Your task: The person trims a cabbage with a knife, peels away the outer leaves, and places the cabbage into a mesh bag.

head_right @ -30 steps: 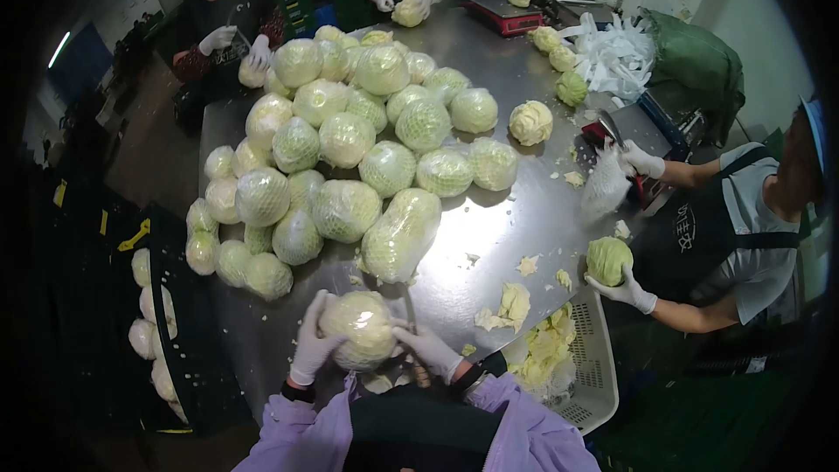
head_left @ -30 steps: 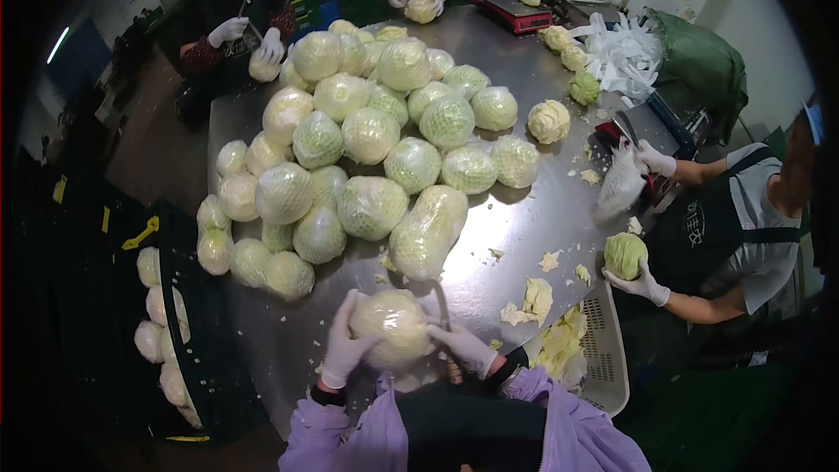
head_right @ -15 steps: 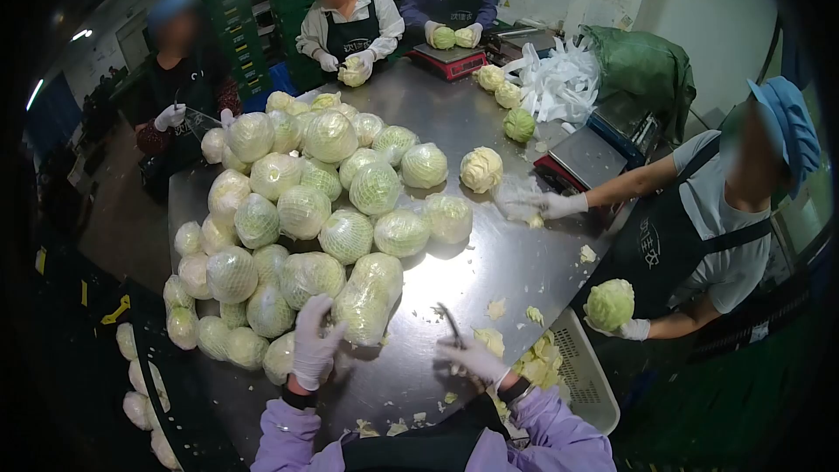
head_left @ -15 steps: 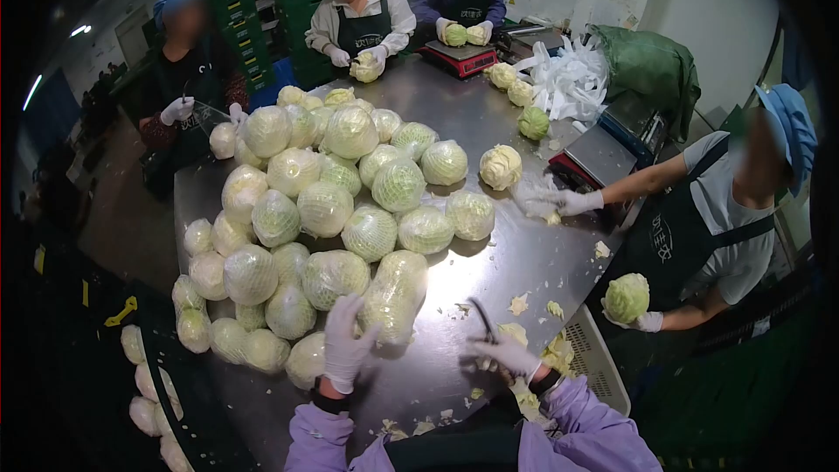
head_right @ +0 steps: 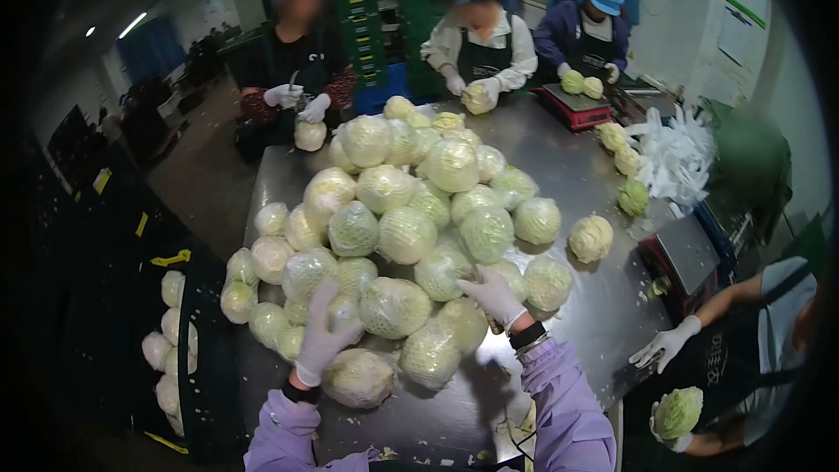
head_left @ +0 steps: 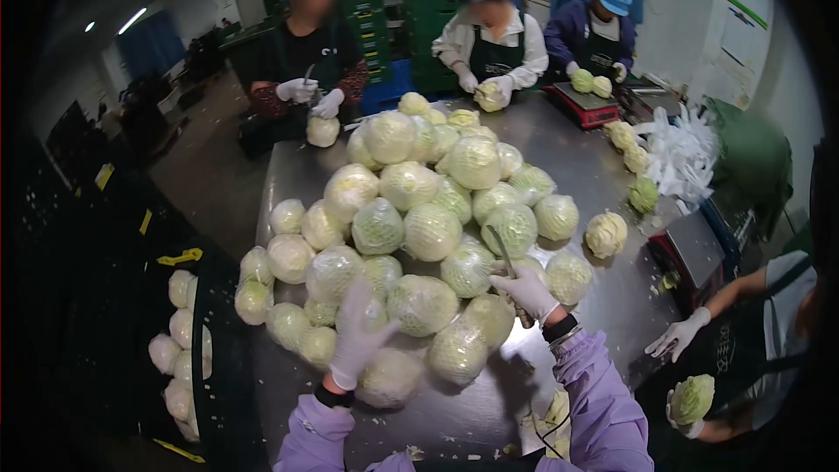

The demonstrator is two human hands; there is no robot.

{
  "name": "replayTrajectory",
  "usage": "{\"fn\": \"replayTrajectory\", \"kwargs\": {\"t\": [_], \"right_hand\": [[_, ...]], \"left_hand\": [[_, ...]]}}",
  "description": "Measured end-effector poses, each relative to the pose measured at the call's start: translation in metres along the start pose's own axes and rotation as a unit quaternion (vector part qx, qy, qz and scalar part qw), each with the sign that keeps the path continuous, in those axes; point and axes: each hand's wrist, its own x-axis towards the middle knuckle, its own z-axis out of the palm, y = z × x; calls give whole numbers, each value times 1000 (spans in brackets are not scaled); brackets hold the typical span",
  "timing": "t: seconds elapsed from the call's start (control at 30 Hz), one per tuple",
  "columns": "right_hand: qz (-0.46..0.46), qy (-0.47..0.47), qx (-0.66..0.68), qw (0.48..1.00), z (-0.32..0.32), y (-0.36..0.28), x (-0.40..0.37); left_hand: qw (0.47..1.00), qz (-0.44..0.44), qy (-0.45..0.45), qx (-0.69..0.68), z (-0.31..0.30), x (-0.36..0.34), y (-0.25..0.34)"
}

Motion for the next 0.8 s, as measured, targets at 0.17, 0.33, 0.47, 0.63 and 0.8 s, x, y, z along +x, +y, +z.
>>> {"fn": "replayTrajectory", "kwargs": {"t": [0.17,0.33,0.47,0.63,0.8], "right_hand": [[-10,-171,38,985,94,-56,34],[-4,-167,165,972,189,-69,65],[108,-229,316,914,200,-60,75],[33,-146,279,949,176,-43,21],[26,-132,285,949,109,-29,-99]], "left_hand": [[964,-168,172,-113,-44,26,-99],[913,-259,102,-299,-35,30,-116],[924,-219,107,-295,-22,25,-121],[909,-173,71,-373,-27,14,-57],[928,-55,11,-367,-15,-39,2]]}}
